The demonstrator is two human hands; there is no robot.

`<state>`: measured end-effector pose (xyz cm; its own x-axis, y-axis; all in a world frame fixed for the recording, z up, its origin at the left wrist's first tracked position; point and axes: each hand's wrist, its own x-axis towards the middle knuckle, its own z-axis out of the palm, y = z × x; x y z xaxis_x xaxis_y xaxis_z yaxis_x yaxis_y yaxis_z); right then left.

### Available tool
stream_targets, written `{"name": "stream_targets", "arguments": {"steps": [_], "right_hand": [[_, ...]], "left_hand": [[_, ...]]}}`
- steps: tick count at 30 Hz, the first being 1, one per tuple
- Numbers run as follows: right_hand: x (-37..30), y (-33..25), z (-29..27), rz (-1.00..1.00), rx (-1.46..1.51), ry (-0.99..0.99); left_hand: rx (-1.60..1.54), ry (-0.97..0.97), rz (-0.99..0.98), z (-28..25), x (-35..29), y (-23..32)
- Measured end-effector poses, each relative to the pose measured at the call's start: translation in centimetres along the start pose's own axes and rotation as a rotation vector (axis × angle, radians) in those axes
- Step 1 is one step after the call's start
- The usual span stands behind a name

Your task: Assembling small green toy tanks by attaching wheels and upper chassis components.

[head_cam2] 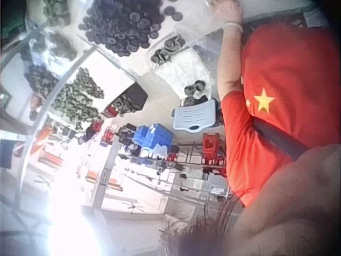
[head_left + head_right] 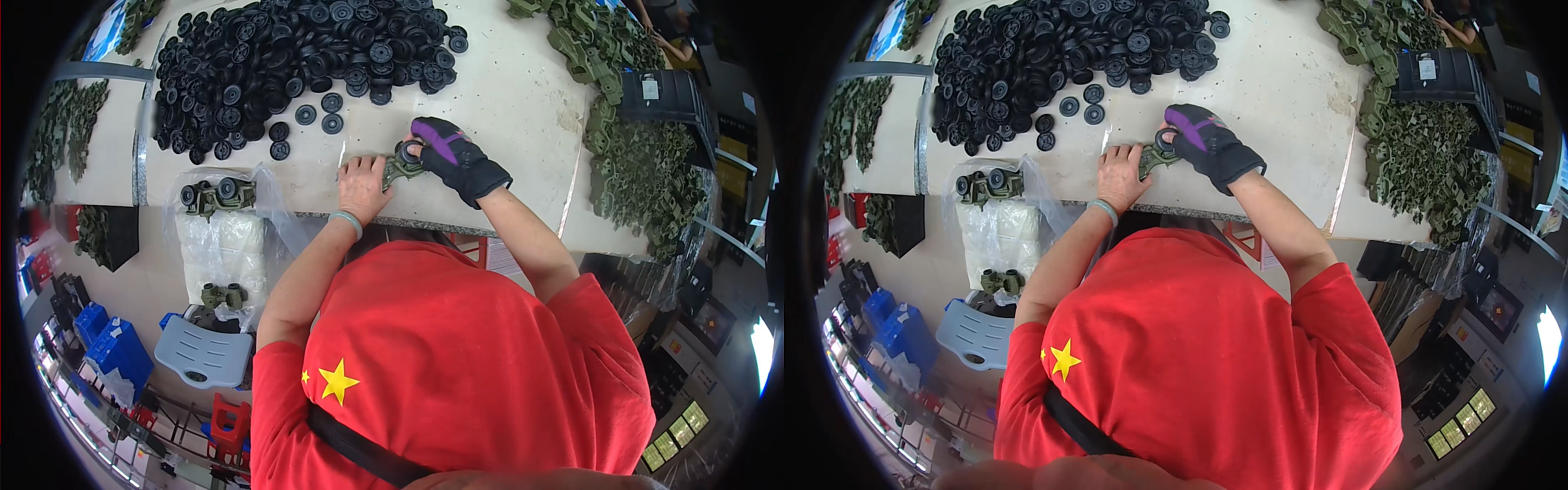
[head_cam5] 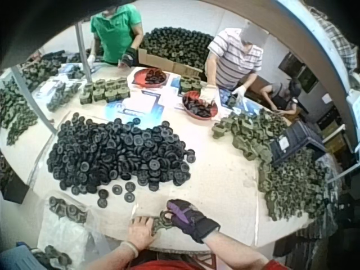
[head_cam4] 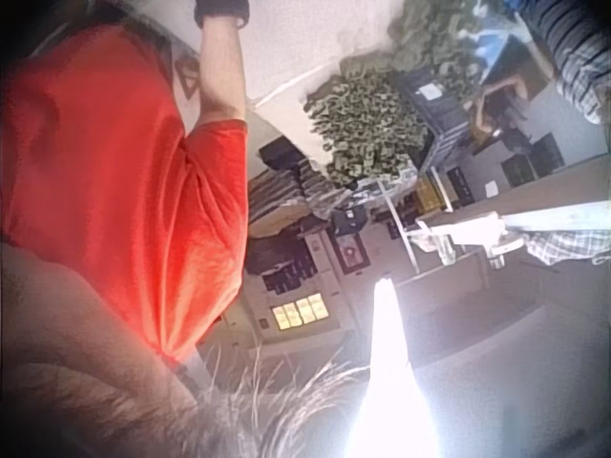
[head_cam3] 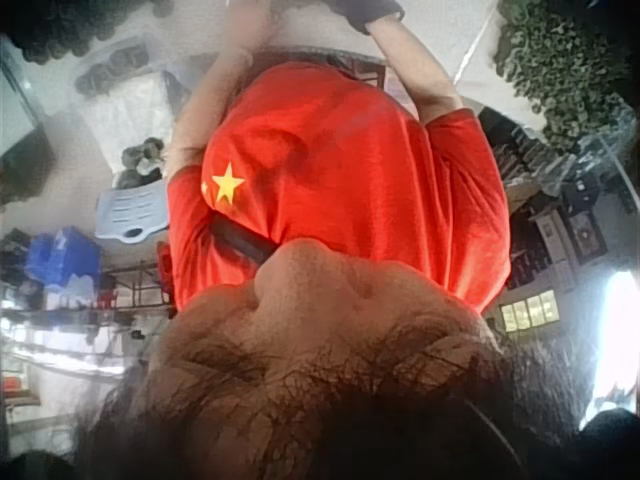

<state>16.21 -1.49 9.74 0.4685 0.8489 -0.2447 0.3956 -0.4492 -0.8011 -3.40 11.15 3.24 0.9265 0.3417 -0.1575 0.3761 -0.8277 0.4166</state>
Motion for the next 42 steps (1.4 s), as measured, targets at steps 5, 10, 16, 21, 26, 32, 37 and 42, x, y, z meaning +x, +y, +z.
{"name": "stream_targets", "arguments": {"steps": [5, 10, 16, 21, 26, 32, 37, 42], "right_hand": [[0.4, 0.7, 0.0, -0.015, -0.165, -0.069], [-2.5, 5.2, 3.6, 0.08, 0.227, 0.154], [-4.5, -0.3, 2.0, -0.042, -0.115, 0.193], [-2.5, -1.1, -0.9, -0.159, -0.314, 0.239], [-0.9, -3.5, 0.1, -0.189, -0.313, 0.196], [2.2, -8.6, -1.5, -0.006, -0.459, -0.132], [0.7, -4.3, 1.8, 0.096, -0.457, -0.081], [1.1, -1.9, 3.5, -0.109, -0.464, 0.077]], "left_hand": [[-0.016, 0.005, 0.004, 0.0, 0.0, 0.0], [-0.059, -0.05, 0.194, -0.8, 1.6, -1.3], [-0.029, -0.038, 0.139, -0.1, 0.8, -2.4], [-0.011, 0.02, 0.277, 0.6, 1.9, -1.9], [-0.004, -0.008, 0.26, 0.7, 1.4, -1.8], [-0.016, 0.016, 0.272, 0.5, 1.6, -2.1], [-0.041, 0.034, 0.305, 0.2, 1.7, -2.2], [-0.064, -0.021, 0.234, 0.6, 1.5, -2.5]]}}
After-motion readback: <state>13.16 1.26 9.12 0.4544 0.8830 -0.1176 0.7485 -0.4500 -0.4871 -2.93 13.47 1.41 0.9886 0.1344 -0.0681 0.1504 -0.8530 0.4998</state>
